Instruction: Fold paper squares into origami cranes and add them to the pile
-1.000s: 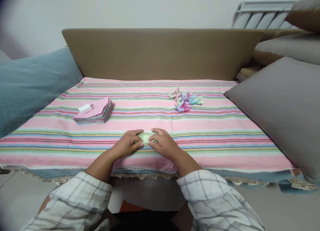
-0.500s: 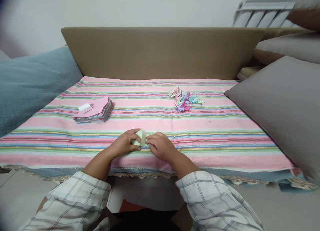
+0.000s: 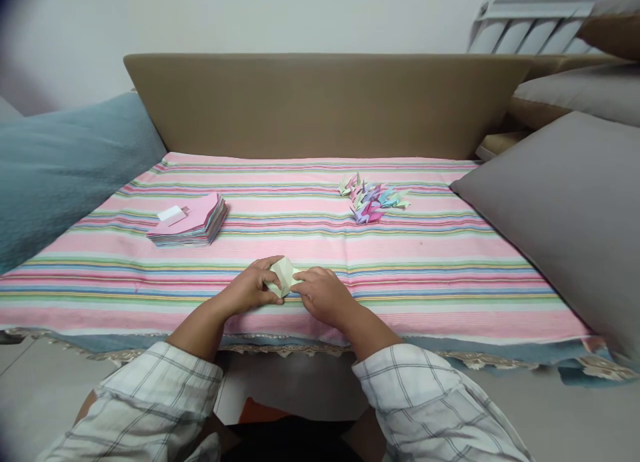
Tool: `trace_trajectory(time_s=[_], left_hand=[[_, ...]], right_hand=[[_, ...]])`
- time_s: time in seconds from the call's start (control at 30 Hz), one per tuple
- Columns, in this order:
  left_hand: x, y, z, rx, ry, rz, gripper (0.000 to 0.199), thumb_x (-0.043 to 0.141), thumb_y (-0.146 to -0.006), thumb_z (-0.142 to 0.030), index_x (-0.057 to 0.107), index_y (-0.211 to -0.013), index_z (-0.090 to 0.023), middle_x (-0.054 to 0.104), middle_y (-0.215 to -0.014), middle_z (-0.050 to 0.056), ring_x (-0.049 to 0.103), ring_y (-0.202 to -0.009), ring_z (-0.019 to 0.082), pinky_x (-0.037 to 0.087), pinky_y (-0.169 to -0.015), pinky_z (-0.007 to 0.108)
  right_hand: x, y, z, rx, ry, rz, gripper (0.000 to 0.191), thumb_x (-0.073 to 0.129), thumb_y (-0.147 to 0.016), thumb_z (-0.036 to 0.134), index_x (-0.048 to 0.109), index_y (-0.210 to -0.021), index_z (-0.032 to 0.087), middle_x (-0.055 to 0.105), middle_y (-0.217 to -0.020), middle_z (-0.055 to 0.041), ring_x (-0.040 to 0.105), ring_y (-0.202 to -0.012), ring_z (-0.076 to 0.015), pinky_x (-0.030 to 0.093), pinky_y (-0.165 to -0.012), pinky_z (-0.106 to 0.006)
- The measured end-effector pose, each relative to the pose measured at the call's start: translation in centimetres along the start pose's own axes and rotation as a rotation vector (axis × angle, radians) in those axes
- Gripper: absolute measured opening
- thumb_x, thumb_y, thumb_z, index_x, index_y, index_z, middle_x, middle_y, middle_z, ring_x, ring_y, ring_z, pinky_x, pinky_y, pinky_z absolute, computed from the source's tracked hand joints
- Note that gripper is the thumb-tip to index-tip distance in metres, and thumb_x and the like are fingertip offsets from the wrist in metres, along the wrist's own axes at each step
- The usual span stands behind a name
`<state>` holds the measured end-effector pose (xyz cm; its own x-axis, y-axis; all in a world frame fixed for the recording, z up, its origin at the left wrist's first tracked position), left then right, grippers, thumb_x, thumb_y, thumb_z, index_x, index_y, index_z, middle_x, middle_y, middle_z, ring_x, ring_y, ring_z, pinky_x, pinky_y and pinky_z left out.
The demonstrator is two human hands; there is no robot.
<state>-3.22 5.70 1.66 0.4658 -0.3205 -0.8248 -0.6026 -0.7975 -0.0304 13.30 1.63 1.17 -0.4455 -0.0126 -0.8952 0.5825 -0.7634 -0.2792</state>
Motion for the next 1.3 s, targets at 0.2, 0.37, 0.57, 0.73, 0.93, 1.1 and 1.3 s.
trace_trajectory(time_s=[0.2,0.37,0.57,0.73,0.93,1.1,1.3], left_hand=[[0.1,0.0,-0.1,0.021,0.004,-0.005,0.028,0.080,-0.058,-0.032,0.074,-0.085,-0.027,0.042,-0.139,0.006,0.039,-0.126,0.030,0.031,-0.104,0.041],[0.0,0.0,-0.3,0.048,-0.002,-0.005,0.025,0.076,-0.064,-0.036,0.074,-0.088,-0.029,0.042,-0.139,0.007,0.036,-0.128,0.029,0.028,-0.106,0.042],[0.0,0.0,-0.3,0.040,-0.034,-0.010,0.016,0.065,-0.075,-0.038,0.074,-0.085,-0.028,0.043,-0.139,0.005,0.036,-0.128,0.028,0.028,-0.105,0.044],[0.0,-0.1,-0.1,0.033,-0.031,-0.018,0.018,0.068,-0.073,-0.037,0.074,-0.087,-0.027,0.041,-0.140,0.007,0.039,-0.127,0.028,0.029,-0.105,0.044],[-0.2,-0.2,-0.5,0.051,0.011,-0.043,0.025,0.076,-0.065,-0.035,0.074,-0.087,-0.025,0.045,-0.138,0.009,0.041,-0.126,0.029,0.031,-0.105,0.040],[-0.5,-0.2,-0.9,0.063,0.015,-0.077,0.023,0.074,-0.066,-0.035,0.073,-0.087,-0.024,0.049,-0.135,0.008,0.045,-0.123,0.027,0.032,-0.104,0.040],[-0.4,-0.3,-1.2,0.076,-0.036,-0.099,0.022,0.073,-0.067,-0.038,0.073,-0.084,-0.024,0.051,-0.133,0.008,0.048,-0.120,0.028,0.033,-0.101,0.044]], right_hand=[[0.0,0.0,0.1,-0.010,0.013,0.025,0.029,0.047,-0.085,0.016,0.067,-0.105,0.025,0.061,-0.119,-0.0044,0.053,-0.106,-0.0220,0.040,-0.090,-0.040],[0.1,0.0,0.0,-0.015,0.013,0.051,0.031,0.046,-0.085,0.016,0.067,-0.106,0.026,0.060,-0.122,-0.0038,0.051,-0.109,-0.0218,0.038,-0.093,-0.040],[-0.2,-0.2,0.0,-0.011,-0.050,0.038,0.032,0.046,-0.084,0.013,0.066,-0.106,0.025,0.063,-0.114,-0.0035,0.053,-0.104,-0.0214,0.039,-0.090,-0.038],[-0.2,-0.2,-0.1,-0.010,-0.090,0.023,0.031,0.045,-0.083,0.012,0.066,-0.103,0.024,0.064,-0.108,-0.0043,0.053,-0.102,-0.0205,0.039,-0.089,-0.037],[0.1,-0.1,-0.3,0.009,-0.118,0.019,0.034,0.044,-0.080,0.010,0.067,-0.102,0.024,0.062,-0.114,-0.0047,0.052,-0.107,-0.0216,0.037,-0.092,-0.039],[-0.7,-0.3,-1.0,0.199,-0.350,-0.056,0.033,0.039,-0.080,0.010,0.058,-0.105,0.020,0.065,-0.105,-0.0056,0.057,-0.098,-0.0188,0.042,-0.087,-0.035],[-1.0,0.0,-1.7,0.394,-0.695,-0.199,0.027,0.034,-0.092,0.041,0.048,-0.102,0.021,0.067,-0.097,-0.0057,0.061,-0.094,-0.0186,0.044,-0.084,-0.035]])
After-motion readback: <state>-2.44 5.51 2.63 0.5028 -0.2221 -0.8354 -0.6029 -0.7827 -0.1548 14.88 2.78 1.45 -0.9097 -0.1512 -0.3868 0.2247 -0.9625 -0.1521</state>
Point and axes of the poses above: each hand's wrist, its own y-axis away from the middle knuckle, its own x-axis out of the palm, z = x × y, the point moved 4 cm from there along -y, towards the middle knuckle
